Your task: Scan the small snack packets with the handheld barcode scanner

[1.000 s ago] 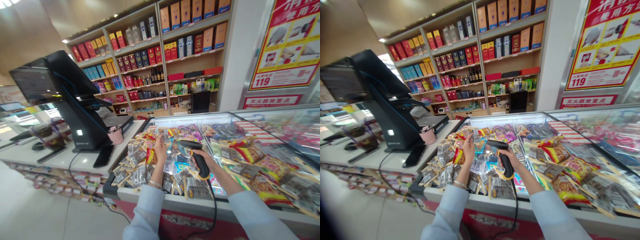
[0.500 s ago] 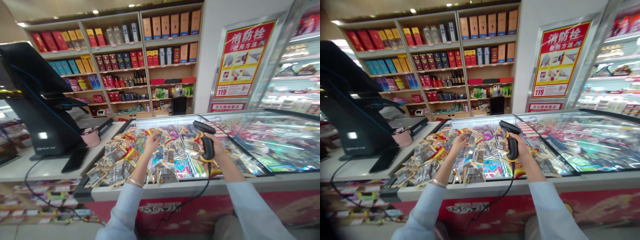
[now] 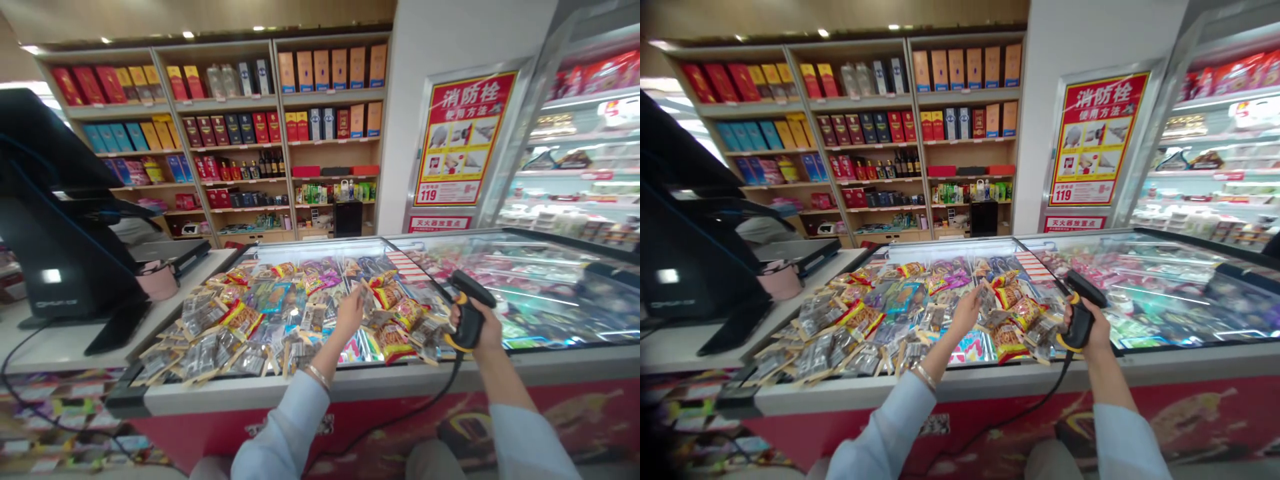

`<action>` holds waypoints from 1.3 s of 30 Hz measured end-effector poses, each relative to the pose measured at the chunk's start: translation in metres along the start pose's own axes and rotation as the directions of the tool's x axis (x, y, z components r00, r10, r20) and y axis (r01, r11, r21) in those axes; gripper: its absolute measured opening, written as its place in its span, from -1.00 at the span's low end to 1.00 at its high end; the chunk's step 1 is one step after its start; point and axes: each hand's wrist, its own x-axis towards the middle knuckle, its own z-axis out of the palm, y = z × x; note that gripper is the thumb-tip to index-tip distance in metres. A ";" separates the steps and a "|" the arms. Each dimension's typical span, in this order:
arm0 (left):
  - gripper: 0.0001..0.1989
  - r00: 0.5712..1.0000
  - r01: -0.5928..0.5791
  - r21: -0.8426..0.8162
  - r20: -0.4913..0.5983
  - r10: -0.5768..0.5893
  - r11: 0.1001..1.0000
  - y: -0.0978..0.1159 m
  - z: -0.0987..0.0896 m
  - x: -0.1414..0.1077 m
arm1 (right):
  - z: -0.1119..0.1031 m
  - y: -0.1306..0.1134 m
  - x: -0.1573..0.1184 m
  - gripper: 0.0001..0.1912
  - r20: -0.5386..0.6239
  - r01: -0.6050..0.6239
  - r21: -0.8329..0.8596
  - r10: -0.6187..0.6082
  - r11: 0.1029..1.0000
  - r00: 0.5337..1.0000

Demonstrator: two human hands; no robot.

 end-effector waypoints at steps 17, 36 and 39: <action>-0.58 0.999 0.027 0.062 -0.037 -0.025 0.998 -0.015 0.028 -0.026 | -0.018 0.026 0.008 -0.76 -0.117 -0.123 -0.093 0.112 0.988 0.987; -0.57 0.999 0.003 0.057 -0.034 -0.001 0.998 -0.013 0.026 -0.028 | -0.003 0.019 -0.002 -0.87 -0.191 -0.213 0.066 0.222 0.975 0.956; -0.60 0.997 -0.024 0.024 -0.069 0.026 0.999 -0.010 0.016 -0.026 | -0.005 0.015 0.000 -0.84 -0.184 -0.179 0.038 0.183 0.983 0.966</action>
